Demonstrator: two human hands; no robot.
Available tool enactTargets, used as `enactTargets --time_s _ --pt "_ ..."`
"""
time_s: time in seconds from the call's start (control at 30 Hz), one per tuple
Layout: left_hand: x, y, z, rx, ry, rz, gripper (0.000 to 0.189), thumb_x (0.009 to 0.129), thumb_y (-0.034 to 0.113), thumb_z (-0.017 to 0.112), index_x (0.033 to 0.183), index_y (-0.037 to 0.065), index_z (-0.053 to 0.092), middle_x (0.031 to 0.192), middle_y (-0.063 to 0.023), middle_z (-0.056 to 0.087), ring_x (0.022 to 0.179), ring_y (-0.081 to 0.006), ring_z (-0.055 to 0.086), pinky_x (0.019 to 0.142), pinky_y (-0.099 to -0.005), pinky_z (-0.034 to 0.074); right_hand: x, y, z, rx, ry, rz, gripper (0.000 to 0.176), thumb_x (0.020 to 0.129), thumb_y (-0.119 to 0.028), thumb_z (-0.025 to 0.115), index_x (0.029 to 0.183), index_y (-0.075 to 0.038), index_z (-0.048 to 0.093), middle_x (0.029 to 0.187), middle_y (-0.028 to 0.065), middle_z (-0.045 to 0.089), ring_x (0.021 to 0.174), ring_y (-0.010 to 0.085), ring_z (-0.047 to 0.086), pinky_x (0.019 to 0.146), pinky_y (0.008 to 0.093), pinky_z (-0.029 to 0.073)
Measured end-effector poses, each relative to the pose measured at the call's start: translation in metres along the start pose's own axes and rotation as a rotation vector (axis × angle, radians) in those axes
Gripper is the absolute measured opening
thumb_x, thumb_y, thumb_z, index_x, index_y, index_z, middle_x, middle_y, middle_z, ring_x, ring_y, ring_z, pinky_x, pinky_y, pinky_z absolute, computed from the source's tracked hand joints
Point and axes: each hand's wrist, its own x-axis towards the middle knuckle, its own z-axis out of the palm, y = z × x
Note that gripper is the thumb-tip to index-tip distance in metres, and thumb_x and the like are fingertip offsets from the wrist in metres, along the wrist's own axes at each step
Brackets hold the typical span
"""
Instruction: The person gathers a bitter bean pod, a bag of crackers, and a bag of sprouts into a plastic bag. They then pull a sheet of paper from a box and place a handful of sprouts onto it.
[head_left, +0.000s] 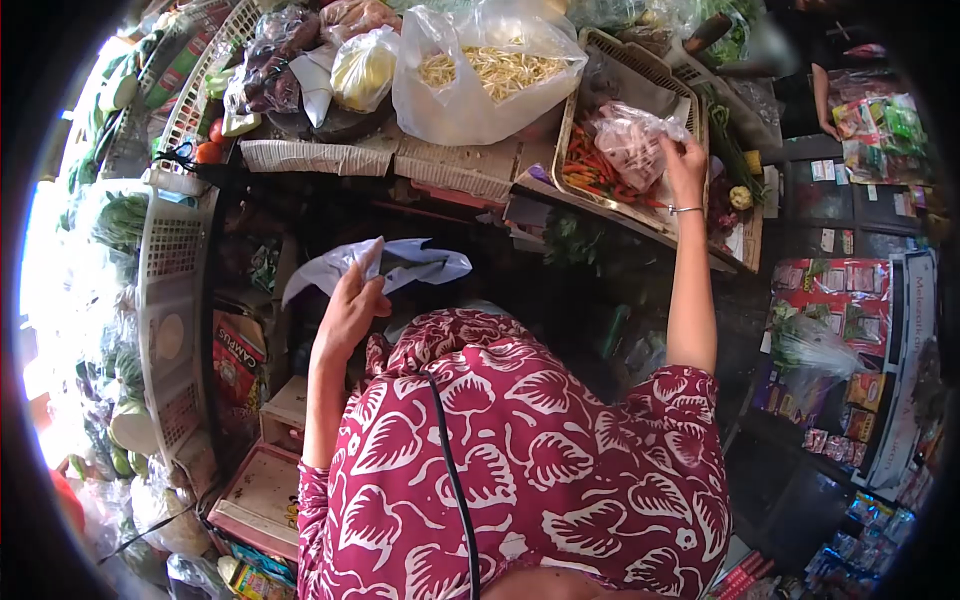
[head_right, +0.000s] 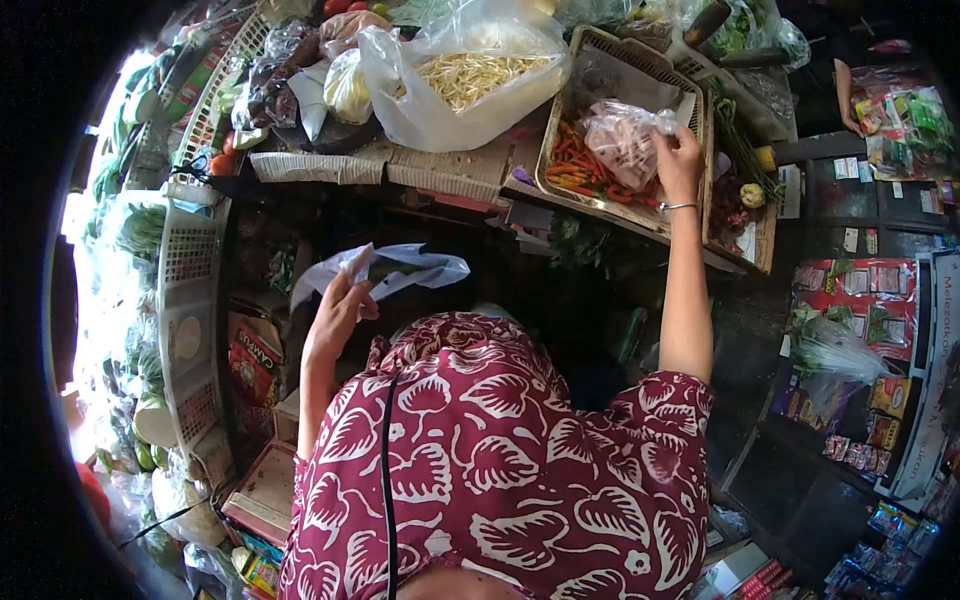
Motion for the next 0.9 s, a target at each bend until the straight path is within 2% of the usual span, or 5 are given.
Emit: enactTargets --time_s 0.17,0.4,0.6,0.73,0.9 --pt "-0.013 0.032 -0.001 -0.01 -0.003 0.028 0.045 0.087 0.014 0.042 0.131 0.011 0.036 0.071 0.0006 0.049 0.062 -0.0063 0.049 0.061 -0.0216 0.044 -0.001 -0.069 -0.019 -0.275 0.052 -0.447 0.012 0.074 -0.01 0.064 0.082 -0.001 0.059 0.075 0.0063 0.055 0.071 0.0142 0.052 0.067 0.0256 0.041" --pt "-0.025 0.066 -0.001 -0.306 -0.049 0.079 0.044 0.084 0.014 0.042 0.127 0.008 0.04 0.067 -0.0037 0.054 0.062 -0.0121 0.056 0.061 -0.0232 0.044 -0.053 -0.227 -0.001 0.058 -0.276 -0.329 0.009 0.079 -0.008 0.059 0.083 0.001 0.057 0.078 -0.0004 0.054 0.071 0.0055 0.047 0.063 0.0215 0.04" --pt "-0.067 0.106 -0.011 -0.478 -0.127 0.277 0.047 0.079 0.007 0.042 0.124 -0.003 0.038 0.068 -0.0083 0.057 0.051 -0.0132 0.053 0.051 -0.0228 0.043 -0.13 -0.247 0.12 0.292 -0.53 -0.483 0.005 0.073 -0.004 0.058 0.076 0.0 0.057 0.07 0.0081 0.055 0.064 0.017 0.054 0.06 0.0287 0.043" --pt "-0.108 0.13 -0.014 -0.639 0.006 0.383 0.057 0.072 0.005 0.041 0.126 -0.009 0.03 0.129 -0.0231 0.036 0.04 -0.007 0.04 0.036 -0.0204 0.037 -0.191 -0.21 0.199 0.193 -0.786 -0.412 0.012 0.071 -0.006 0.058 0.081 0.0 0.057 0.075 0.0104 0.056 0.07 0.0235 0.054 0.068 0.0302 0.043" --pt "-0.094 0.085 -0.037 -0.677 0.151 0.18 0.057 0.069 0.001 0.04 0.125 -0.002 0.037 0.114 -0.0099 0.052 0.041 -0.0027 0.032 0.035 -0.0156 0.027 -0.147 -0.229 0.161 0.599 -1.194 -0.037 0.022 0.081 -0.012 0.056 0.1 0.0 0.056 0.085 0.0048 0.06 0.083 0.0114 0.057 0.075 0.0245 0.045"
